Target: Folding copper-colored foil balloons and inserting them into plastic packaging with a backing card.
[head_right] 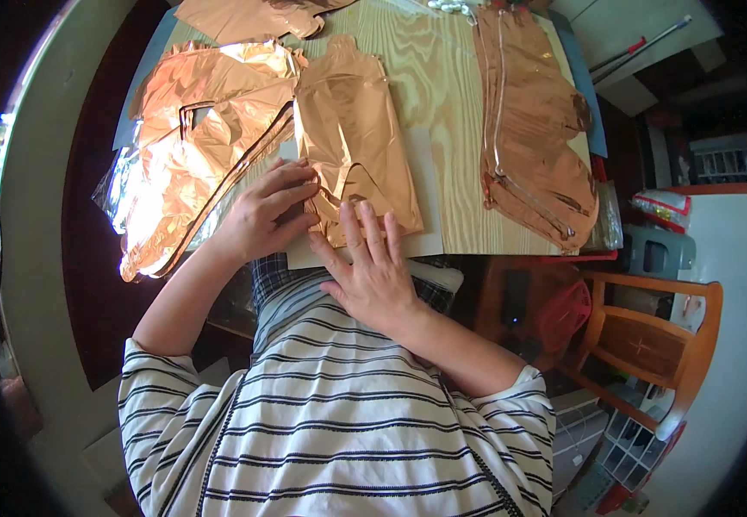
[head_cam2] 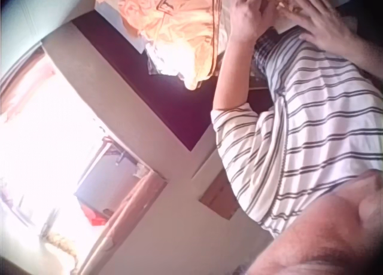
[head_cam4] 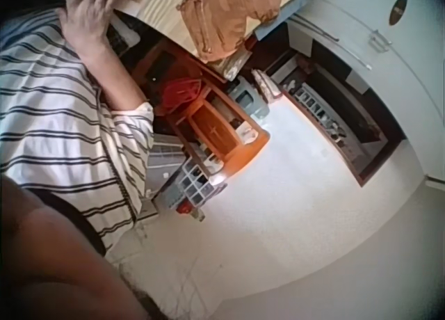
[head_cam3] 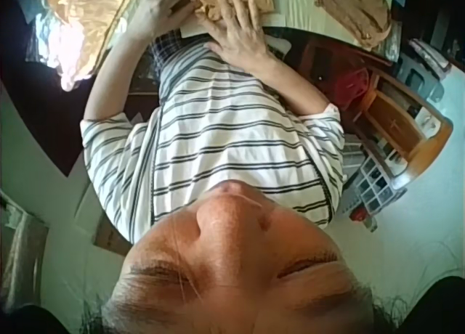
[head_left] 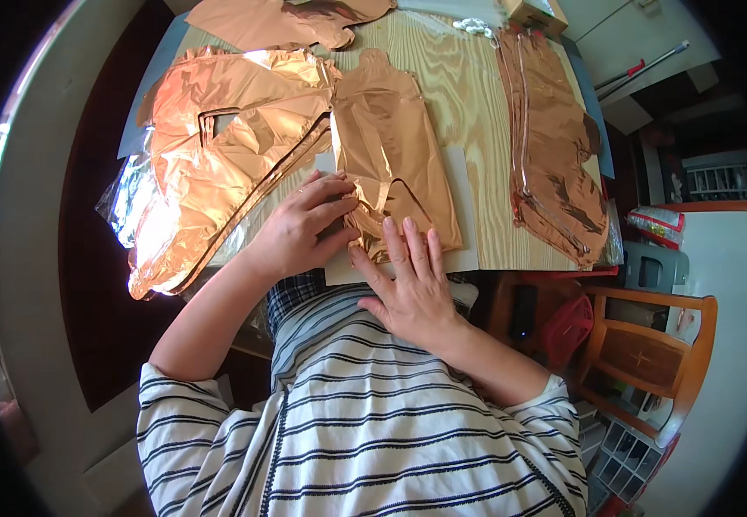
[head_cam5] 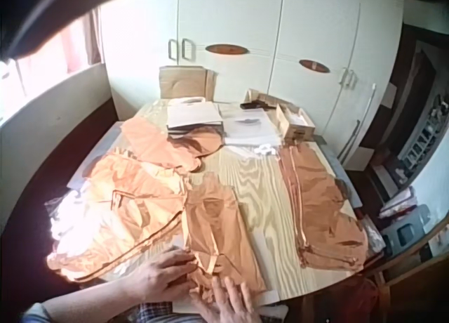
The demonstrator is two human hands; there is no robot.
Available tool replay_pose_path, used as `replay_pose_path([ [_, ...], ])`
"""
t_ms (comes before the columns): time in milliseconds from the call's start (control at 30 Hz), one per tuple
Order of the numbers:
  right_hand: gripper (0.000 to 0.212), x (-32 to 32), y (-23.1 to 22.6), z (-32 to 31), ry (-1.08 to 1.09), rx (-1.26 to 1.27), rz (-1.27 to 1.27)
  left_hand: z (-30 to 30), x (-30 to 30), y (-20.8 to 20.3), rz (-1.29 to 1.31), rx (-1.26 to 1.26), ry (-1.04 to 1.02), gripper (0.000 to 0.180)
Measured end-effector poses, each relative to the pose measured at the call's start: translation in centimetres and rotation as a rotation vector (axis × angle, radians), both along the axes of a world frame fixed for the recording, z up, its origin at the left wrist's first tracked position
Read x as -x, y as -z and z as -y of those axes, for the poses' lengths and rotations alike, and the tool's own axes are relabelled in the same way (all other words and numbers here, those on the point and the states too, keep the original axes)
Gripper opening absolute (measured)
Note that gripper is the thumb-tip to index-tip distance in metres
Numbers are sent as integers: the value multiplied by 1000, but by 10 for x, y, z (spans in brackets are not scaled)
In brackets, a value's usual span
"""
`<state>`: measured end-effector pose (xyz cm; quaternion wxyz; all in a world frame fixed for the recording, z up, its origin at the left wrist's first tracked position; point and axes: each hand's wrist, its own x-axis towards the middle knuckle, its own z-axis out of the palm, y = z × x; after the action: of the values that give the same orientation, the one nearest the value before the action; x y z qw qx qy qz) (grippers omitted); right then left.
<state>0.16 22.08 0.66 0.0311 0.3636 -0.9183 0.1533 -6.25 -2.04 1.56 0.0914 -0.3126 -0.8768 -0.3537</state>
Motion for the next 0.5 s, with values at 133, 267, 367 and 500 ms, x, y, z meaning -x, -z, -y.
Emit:
replay_pose_path([
  [133,90,-2,-1,5,-58,-39,-41,0,-1,0,4,-5,-10,41],
  [267,90,0,2,5,-79,-48,-52,0,-1,-6,5,50,-24,41],
  [367,89,0,2,5,-77,-40,-41,-2,-4,-15,62,140,-39,50],
  [500,87,0,-3,5,-77,16,37,-12,-10,-16,15,319,-138,62],
])
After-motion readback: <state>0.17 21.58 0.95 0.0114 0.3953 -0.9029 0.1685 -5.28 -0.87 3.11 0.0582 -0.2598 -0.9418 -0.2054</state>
